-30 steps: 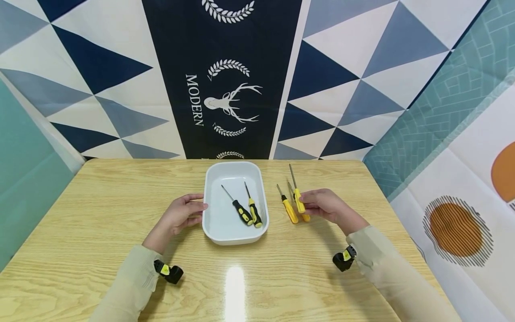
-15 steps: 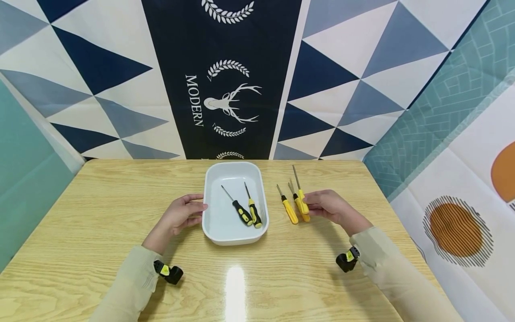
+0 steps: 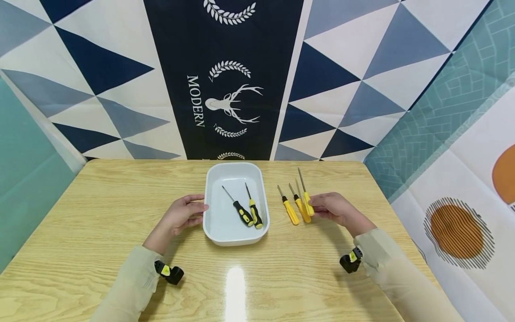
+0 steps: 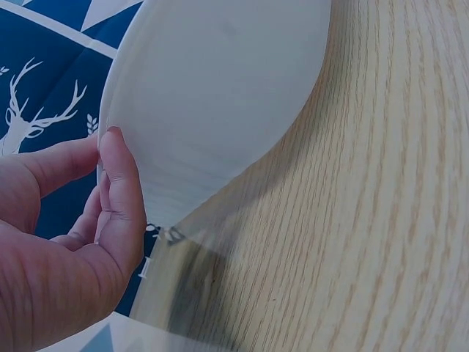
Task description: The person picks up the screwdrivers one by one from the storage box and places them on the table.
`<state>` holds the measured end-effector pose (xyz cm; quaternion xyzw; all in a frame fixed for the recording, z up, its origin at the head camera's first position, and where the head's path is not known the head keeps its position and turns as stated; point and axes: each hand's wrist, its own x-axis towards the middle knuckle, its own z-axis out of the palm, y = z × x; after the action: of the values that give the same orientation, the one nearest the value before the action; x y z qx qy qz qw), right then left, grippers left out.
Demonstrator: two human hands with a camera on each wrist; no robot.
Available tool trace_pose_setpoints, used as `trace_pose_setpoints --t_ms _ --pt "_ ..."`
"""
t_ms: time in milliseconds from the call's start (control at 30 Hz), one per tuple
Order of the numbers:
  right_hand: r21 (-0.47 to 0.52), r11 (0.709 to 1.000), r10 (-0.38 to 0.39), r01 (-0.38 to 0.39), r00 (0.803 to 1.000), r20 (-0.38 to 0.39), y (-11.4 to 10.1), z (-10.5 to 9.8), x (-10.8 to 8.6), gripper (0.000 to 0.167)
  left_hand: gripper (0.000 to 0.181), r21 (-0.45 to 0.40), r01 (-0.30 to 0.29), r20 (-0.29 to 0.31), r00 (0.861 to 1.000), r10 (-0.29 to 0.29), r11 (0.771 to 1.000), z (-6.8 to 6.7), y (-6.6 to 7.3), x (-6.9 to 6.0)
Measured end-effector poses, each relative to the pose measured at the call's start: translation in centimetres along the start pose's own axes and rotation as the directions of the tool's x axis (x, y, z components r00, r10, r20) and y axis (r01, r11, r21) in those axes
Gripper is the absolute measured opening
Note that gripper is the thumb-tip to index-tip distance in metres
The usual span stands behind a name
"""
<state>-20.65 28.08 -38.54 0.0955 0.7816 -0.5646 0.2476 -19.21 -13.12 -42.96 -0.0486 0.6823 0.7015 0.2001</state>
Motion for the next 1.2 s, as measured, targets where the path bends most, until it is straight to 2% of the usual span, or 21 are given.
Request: trace_pose_setpoints --t_ms 1200 --pt "0.002 0.999 0.032 -0.032 0.999 -0.023 1.6 -0.8 0.4 0.054 0.056 -0.006 0.002 -0.007 1.0 -0.002 1.0 0.0 -0.1 0.0"
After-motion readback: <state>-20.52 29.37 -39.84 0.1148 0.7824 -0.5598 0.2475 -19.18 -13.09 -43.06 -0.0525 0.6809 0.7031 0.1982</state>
